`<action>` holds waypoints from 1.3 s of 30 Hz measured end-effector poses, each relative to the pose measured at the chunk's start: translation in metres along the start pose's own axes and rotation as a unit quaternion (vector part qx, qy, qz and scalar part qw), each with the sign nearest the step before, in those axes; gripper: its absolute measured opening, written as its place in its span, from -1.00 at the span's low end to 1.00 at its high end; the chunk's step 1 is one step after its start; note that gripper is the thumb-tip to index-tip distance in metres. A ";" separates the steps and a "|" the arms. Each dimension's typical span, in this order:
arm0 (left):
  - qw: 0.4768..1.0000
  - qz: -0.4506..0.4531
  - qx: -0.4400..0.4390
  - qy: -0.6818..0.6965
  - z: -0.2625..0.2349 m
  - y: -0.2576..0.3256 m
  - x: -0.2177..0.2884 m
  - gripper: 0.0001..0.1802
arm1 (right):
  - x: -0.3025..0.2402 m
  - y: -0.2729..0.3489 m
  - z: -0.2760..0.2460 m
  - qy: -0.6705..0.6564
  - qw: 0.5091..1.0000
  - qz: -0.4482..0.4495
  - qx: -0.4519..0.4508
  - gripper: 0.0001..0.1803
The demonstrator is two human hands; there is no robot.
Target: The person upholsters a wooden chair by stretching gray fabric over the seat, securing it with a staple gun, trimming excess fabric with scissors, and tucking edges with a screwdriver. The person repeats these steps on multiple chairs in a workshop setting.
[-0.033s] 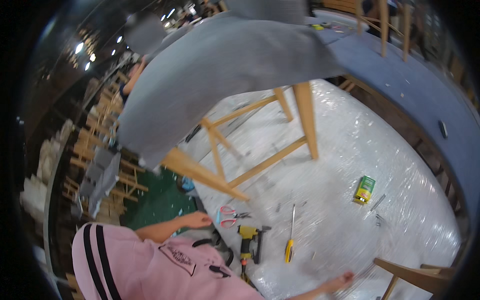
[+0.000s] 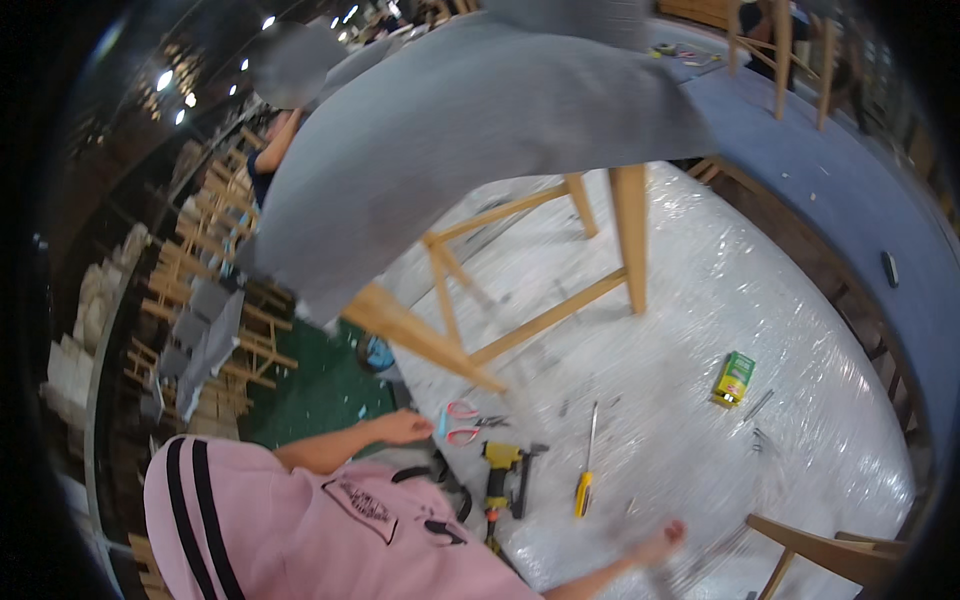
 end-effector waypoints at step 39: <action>0.577 0.606 0.547 -0.022 -0.385 0.112 0.169 -0.84 | -0.647 0.370 0.074 -0.173 0.652 -0.735 -0.072 -0.71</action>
Point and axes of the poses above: each hand's wrist, its own y-axis away from the middle knuckle, its own z-axis out of the palm, x = y × z, the point moved 5 cm from there along -y, towards the middle knuckle, and after that the axes turned 8 degrees about x, right-handed, at the moved point
